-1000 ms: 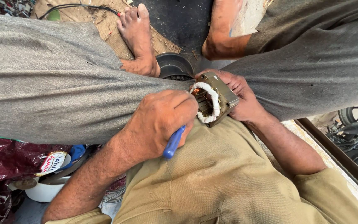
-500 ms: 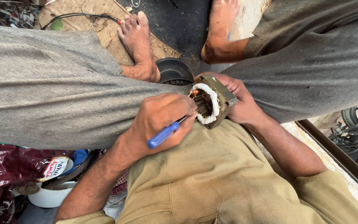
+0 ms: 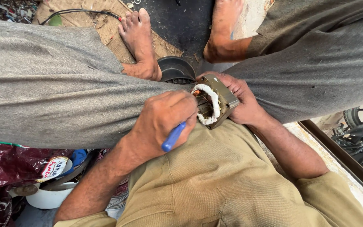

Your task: The person sits on the floor and uses a screwdriver to adjust copper windings inside a small metal electrical component. They then handle a small yellow piece of material, possibly insulation, and place it near the component.

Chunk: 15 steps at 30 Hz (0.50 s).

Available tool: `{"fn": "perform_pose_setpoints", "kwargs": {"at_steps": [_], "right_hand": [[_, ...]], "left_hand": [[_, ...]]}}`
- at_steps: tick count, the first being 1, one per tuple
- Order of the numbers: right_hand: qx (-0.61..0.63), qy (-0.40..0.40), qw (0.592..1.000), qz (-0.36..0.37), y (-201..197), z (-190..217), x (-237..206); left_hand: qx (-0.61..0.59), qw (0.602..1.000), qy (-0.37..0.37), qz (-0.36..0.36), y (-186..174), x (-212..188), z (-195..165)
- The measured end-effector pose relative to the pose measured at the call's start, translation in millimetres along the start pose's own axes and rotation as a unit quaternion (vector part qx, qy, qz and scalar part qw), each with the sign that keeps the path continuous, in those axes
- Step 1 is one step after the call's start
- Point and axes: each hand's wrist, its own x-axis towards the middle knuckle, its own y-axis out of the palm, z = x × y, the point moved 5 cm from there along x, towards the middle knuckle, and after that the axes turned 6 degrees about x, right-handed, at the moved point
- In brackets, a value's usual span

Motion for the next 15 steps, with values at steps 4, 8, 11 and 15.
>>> {"fn": "perform_pose_setpoints", "kwargs": {"at_steps": [4,8,11,15], "right_hand": [[0.004,-0.010,1.000,0.000,1,1,1],[0.008,-0.006,1.000,-0.003,2,3,2],[0.012,-0.004,1.000,0.001,3,5,3],[0.049,0.012,0.999,-0.005,1,3,6]], "left_hand": [[0.007,1.000,0.008,-0.016,-9,-4,-4],[0.020,1.000,-0.003,-0.011,-3,-8,-2],[0.013,1.000,-0.010,-0.009,-2,-10,0],[-0.061,0.997,0.000,-0.045,-22,-5,-2]]}}
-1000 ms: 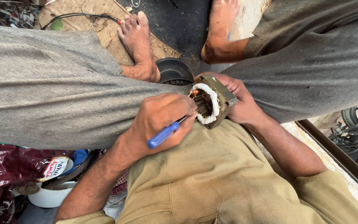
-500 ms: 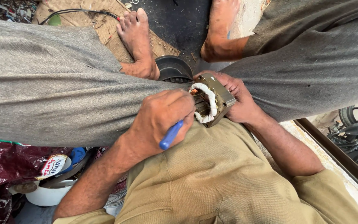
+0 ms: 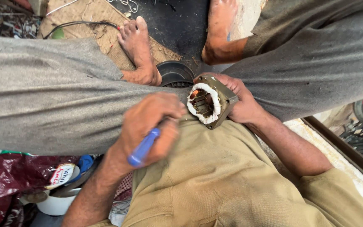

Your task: The person sits on the floor and uses a screwdriver to adjust copper windings inside a small metal electrical component. They then handle a small yellow piece of material, possibly insulation, and place it near the component.

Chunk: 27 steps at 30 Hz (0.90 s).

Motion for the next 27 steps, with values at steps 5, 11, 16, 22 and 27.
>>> {"fn": "perform_pose_setpoints", "kwargs": {"at_steps": [5,11,16,22,27], "right_hand": [[0.064,0.007,0.997,0.034,2,-1,1],[0.059,0.008,0.998,0.026,6,2,1],[0.070,0.011,0.997,0.043,12,3,3],[0.150,0.056,0.986,0.048,15,1,8],[0.179,0.011,0.982,0.067,18,7,11]], "left_hand": [[0.157,0.975,0.031,0.153,4,3,-4],[0.225,0.950,0.045,0.210,27,6,6],[0.223,0.942,0.049,0.247,20,12,12],[0.237,0.932,0.097,0.256,23,13,18],[0.226,0.937,0.130,0.231,26,17,14]]}}
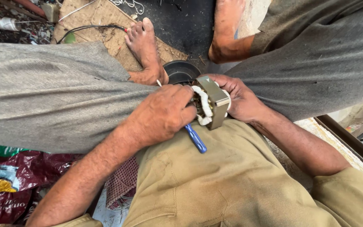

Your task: The person sits on the floor and uses a screwdriver to adjust copper windings inside a small metal electrical component. They then handle a small yellow piece of material, possibly insulation, and place it near the component.

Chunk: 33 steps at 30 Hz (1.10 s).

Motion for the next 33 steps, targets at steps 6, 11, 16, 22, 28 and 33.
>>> {"fn": "perform_pose_setpoints", "kwargs": {"at_steps": [6,11,16,22,28,33], "right_hand": [[-0.010,0.028,0.994,-0.108,-16,-9,-11],[0.017,0.004,0.998,-0.052,-9,-1,-16],[0.115,-0.022,0.993,-0.011,0,7,-23],[0.073,-0.025,0.996,-0.035,-5,3,-24],[0.013,-0.063,0.997,-0.032,-9,0,-23],[-0.021,-0.042,0.998,-0.040,-13,-4,-24]], "left_hand": [[0.027,1.000,-0.004,-0.002,-4,1,-11],[-0.150,0.975,-0.121,-0.114,-11,-22,-1],[-0.353,0.824,-0.349,-0.273,0,-62,15],[-0.274,0.870,-0.292,-0.288,-18,-60,-4],[-0.275,0.914,-0.235,-0.185,-24,-37,-22],[-0.183,0.944,-0.214,-0.170,-18,-24,-27]]}}
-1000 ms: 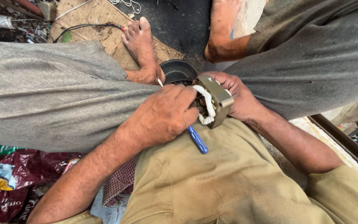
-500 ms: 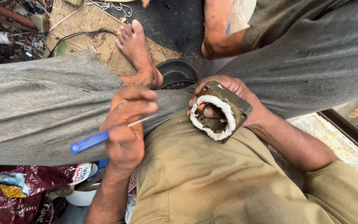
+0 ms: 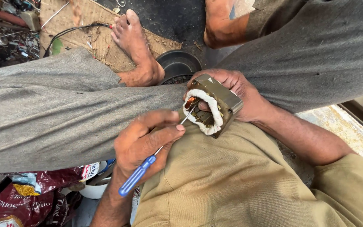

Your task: The person sits on the floor and uses a screwdriver to adjust copper windings inside a small metal electrical component. They then handle a small yellow piece of material, possibly insulation, and place it near the component.

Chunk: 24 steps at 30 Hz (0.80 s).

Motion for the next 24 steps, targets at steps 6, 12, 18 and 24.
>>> {"fn": "perform_pose_setpoints", "kwargs": {"at_steps": [6,12,18,24], "right_hand": [[-0.002,0.008,1.000,0.004,1,0,2],[-0.021,0.014,1.000,-0.007,1,0,3],[-0.034,0.012,0.999,-0.011,-1,-1,3],[0.012,0.004,1.000,0.022,-5,-6,0]], "left_hand": [[0.025,0.999,0.031,-0.005,8,0,1],[0.034,0.998,0.047,-0.012,17,-6,8],[0.033,0.998,0.043,-0.012,18,-8,10],[0.031,0.999,0.012,0.016,17,-4,8]]}}
